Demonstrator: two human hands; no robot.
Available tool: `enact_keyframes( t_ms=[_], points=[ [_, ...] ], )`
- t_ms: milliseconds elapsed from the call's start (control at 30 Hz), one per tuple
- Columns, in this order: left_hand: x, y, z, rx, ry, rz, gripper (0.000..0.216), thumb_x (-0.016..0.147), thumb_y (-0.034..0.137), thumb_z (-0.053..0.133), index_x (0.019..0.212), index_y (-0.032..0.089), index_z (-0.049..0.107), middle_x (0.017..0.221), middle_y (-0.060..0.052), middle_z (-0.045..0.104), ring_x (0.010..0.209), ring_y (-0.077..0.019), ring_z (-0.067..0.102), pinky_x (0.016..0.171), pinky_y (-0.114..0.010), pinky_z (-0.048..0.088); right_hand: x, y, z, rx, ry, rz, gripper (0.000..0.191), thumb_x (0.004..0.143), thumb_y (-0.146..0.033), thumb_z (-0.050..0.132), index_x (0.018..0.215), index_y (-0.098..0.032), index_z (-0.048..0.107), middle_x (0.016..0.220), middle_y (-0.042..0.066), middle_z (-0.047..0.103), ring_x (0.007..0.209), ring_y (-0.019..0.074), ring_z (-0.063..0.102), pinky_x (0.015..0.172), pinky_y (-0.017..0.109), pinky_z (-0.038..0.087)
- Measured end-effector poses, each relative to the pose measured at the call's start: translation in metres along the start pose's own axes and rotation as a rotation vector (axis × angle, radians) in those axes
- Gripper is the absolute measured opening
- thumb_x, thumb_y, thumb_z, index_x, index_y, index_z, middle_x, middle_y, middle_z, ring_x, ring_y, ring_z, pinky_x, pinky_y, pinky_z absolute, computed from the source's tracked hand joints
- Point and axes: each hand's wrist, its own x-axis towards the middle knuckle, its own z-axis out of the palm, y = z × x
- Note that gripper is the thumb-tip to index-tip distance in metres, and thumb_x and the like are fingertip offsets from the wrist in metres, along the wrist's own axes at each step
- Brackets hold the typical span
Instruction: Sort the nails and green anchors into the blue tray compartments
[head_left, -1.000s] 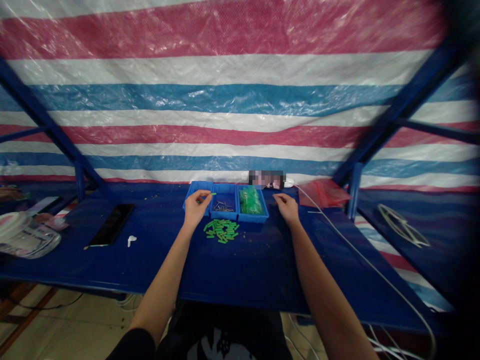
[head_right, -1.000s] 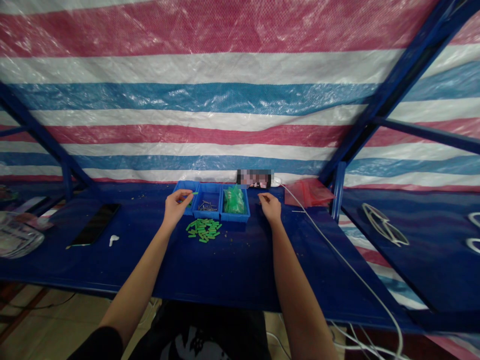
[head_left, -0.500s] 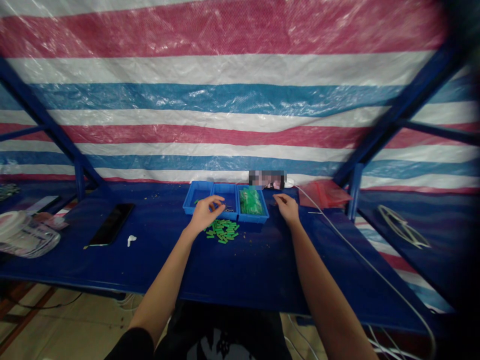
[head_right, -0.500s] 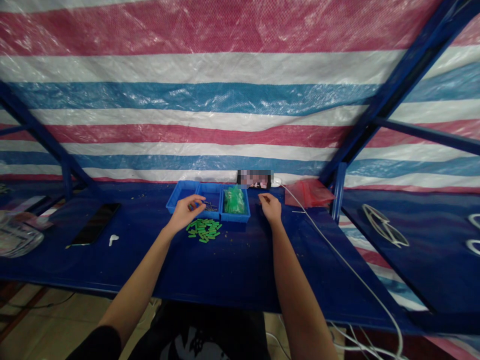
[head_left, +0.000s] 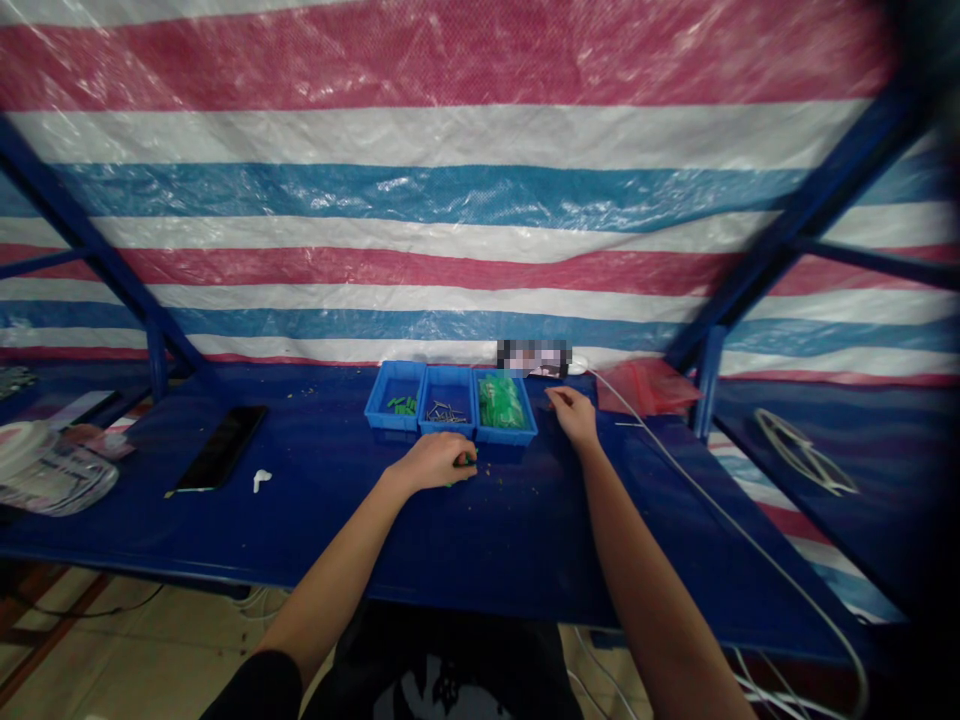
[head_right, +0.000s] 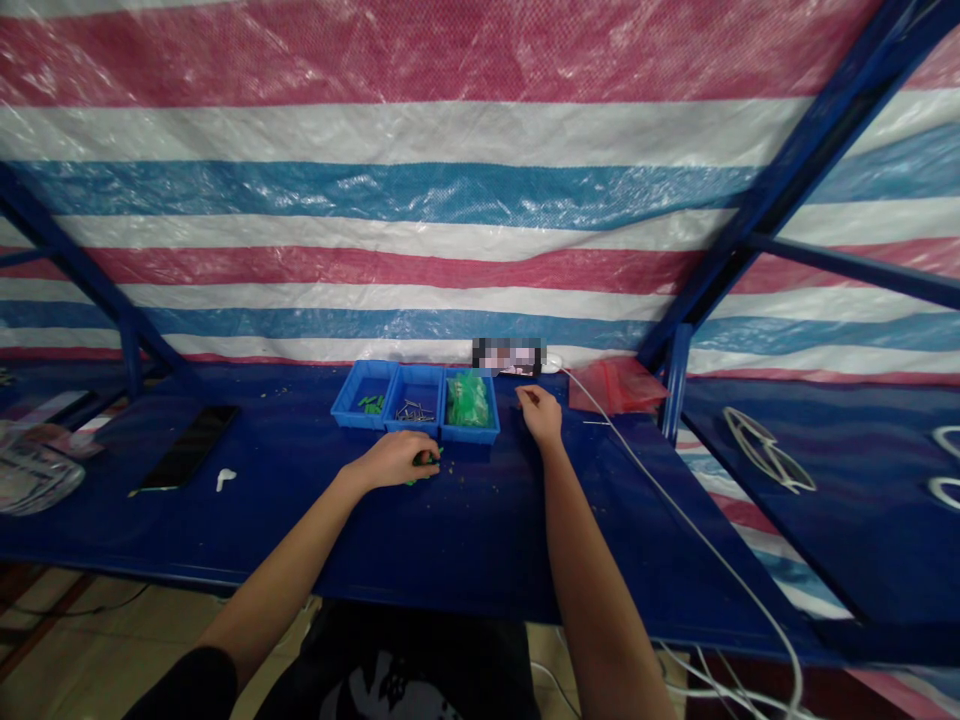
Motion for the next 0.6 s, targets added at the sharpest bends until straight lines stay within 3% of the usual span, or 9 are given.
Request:
enact_keyframes(
  t_ms=[267,600],
  points=[
    [0.0016,0.0005,0.0075,0.062,-0.011,0.044,0.014,0.080,0.032,0.057,0.085,0.020,0.063,0.082,0.000,0.060,0.073,-0.0139,0.056,0.058,-0.023,0.035,0.0018,0.0023,0.0013,-0.012,-0.003,0.006,0.036,0.073,-0.045,0.052,0.085,-0.017,0.069,0.065,0.005,0.065,0.065,0.0202,0.059,0.065,0.030,0.041],
    [0.0015,0.0033,-0.0012,-0.142,-0.015,0.058,0.016,0.081,0.032,0.057,0.084,0.018,0.063,0.080,-0.001,0.061,0.069,-0.0118,0.056,0.059,-0.021,0.037,0.0008,0.0021,0.0010,-0.001,0.000,0.007,0.036,0.073,-0.046,0.052,0.085,-0.017,0.069,0.064,0.004,0.064,0.065,0.0201,0.059,0.065,0.030,0.041]
  ],
)
